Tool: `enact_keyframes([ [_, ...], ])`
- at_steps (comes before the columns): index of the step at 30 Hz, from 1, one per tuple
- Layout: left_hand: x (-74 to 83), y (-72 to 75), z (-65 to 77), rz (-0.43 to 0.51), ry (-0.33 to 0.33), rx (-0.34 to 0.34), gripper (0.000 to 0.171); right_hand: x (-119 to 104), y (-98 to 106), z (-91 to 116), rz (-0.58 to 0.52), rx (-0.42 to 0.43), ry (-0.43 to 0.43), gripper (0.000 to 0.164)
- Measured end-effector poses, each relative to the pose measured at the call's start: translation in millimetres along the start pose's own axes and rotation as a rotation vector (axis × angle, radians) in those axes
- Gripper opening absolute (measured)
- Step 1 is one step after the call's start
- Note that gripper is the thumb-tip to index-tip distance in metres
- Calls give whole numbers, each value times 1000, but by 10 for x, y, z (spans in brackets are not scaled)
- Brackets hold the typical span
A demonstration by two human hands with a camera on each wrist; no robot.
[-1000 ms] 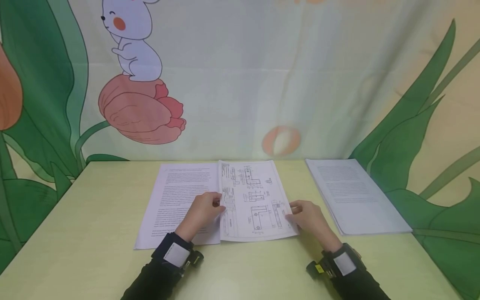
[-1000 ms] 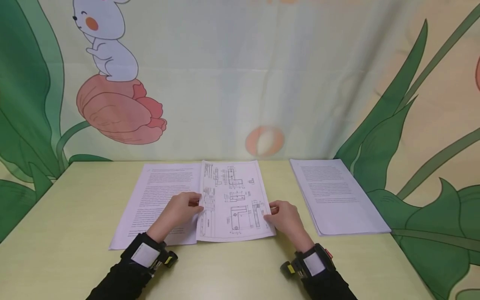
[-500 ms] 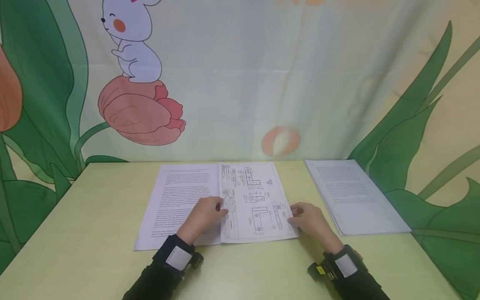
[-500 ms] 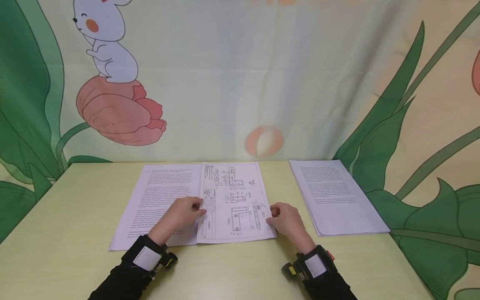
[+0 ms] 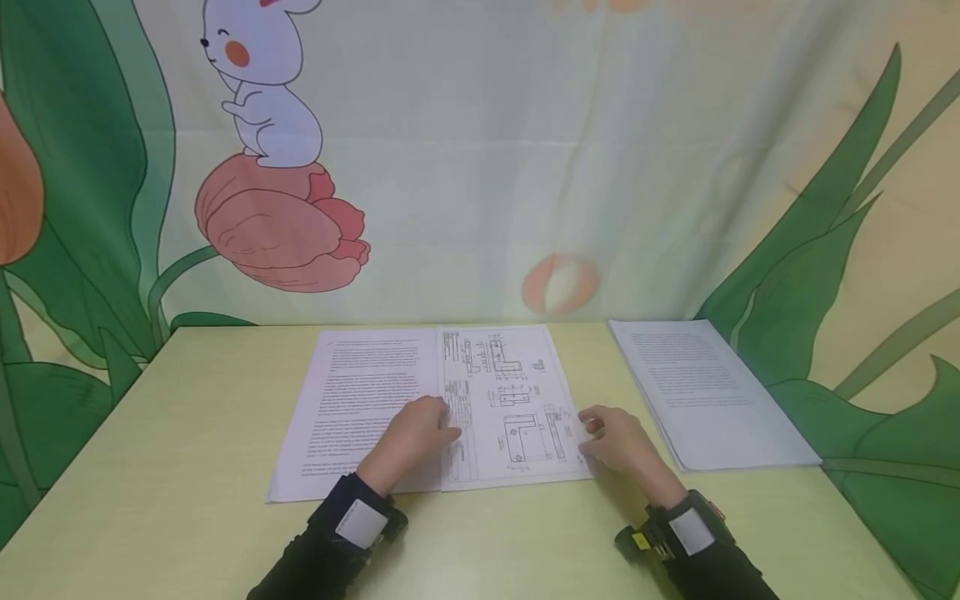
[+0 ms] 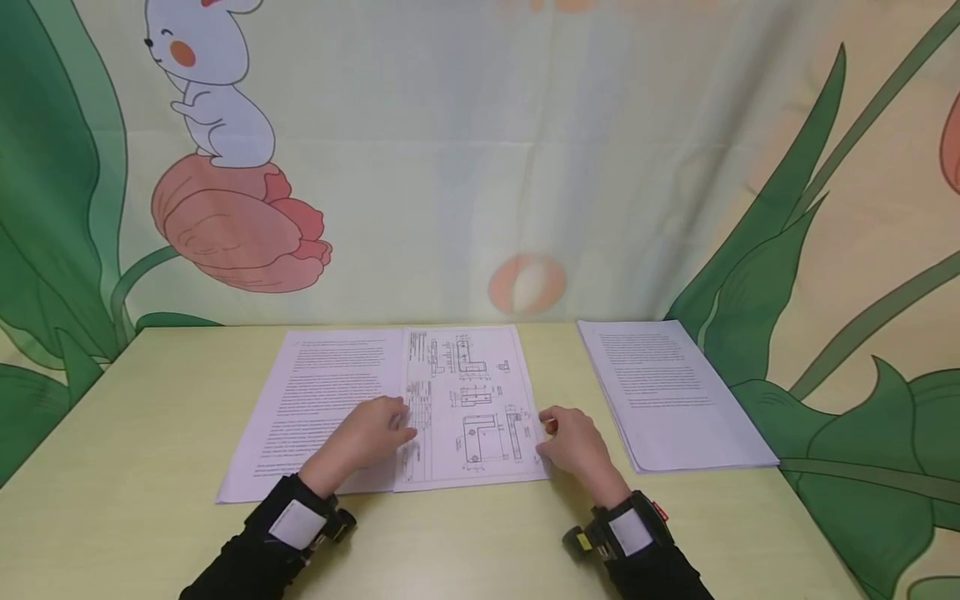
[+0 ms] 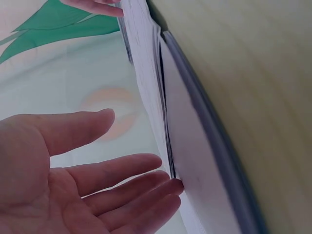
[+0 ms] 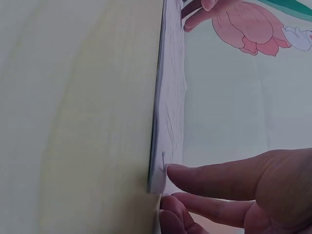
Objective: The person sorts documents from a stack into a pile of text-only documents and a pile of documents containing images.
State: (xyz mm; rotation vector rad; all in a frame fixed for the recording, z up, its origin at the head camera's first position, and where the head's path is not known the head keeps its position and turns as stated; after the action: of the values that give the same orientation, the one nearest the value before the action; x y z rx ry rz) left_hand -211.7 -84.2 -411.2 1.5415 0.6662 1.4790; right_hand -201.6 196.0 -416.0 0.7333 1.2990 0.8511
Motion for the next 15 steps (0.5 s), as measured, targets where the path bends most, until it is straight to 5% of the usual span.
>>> enact_keyframes([
  [6, 3, -34, 92, -134, -157, -97, 64, 2, -2, -10, -3, -4, 8, 47],
  [15, 2, -60, 130, -142, -174, -156, 65, 212, 330, -69, -122, 5, -56, 53],
])
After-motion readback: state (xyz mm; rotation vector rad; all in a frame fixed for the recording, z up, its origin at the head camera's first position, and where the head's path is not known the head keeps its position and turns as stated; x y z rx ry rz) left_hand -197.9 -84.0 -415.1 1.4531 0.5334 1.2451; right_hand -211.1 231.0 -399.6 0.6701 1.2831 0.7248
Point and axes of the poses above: each hand's wrist, its own z-axis away from the middle knuckle, its own y-axis out of the back of the hand, x = y × z, the point moved 1 cm from there along -z, towards the middle knuckle
